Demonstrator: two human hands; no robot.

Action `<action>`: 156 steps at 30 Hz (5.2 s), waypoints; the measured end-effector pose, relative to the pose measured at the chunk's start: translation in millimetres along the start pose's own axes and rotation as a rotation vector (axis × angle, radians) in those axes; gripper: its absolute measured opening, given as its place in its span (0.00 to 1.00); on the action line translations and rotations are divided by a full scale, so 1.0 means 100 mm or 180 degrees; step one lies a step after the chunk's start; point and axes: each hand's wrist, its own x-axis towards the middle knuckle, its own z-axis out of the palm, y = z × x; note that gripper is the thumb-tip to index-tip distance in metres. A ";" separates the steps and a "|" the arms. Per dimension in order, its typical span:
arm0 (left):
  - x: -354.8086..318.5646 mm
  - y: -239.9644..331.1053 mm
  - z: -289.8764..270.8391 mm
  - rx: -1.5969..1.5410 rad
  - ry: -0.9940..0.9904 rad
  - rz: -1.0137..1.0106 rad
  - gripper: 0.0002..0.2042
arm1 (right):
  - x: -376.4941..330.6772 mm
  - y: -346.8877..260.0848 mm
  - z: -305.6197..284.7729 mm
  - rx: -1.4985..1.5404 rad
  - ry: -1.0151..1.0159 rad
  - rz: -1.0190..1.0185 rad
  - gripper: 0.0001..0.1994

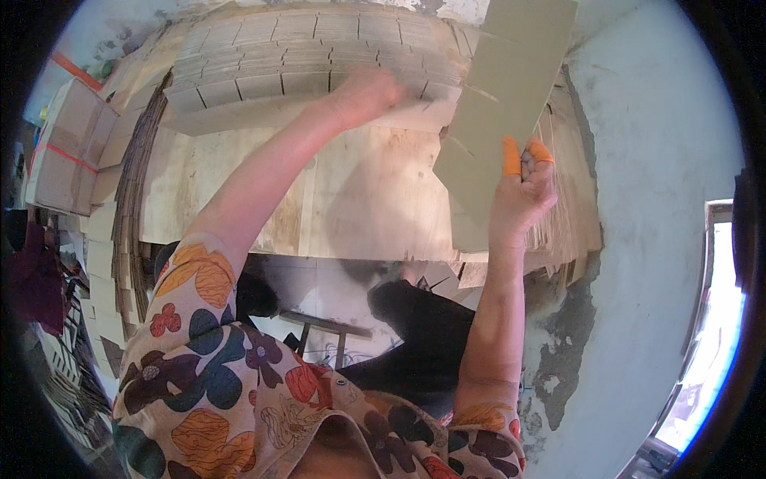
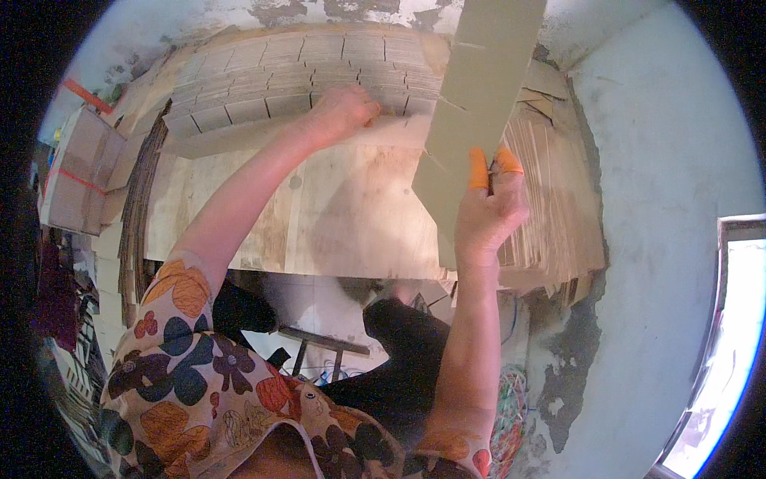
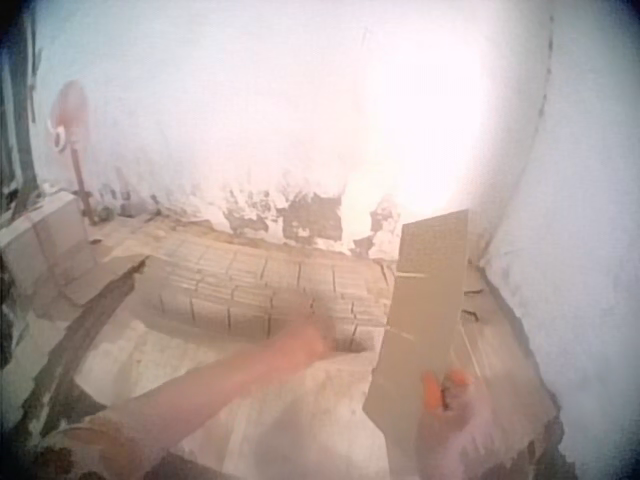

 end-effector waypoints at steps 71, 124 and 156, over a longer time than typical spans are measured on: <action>-0.07 0.07 -0.03 -0.0403 0.0576 0.0097 0.07 | -0.42 -0.28 0.10 -0.0587 -0.1946 0.0635 0.42; 0.24 -0.12 -0.24 -0.0304 -0.0054 -0.0168 0.06 | -0.74 -0.04 -0.10 -0.0859 -0.2283 -0.0307 0.44; -0.33 0.28 -0.47 -0.1170 0.0113 -0.0165 0.08 | -0.96 -0.54 -0.59 -0.1288 -0.2832 -0.0340 0.20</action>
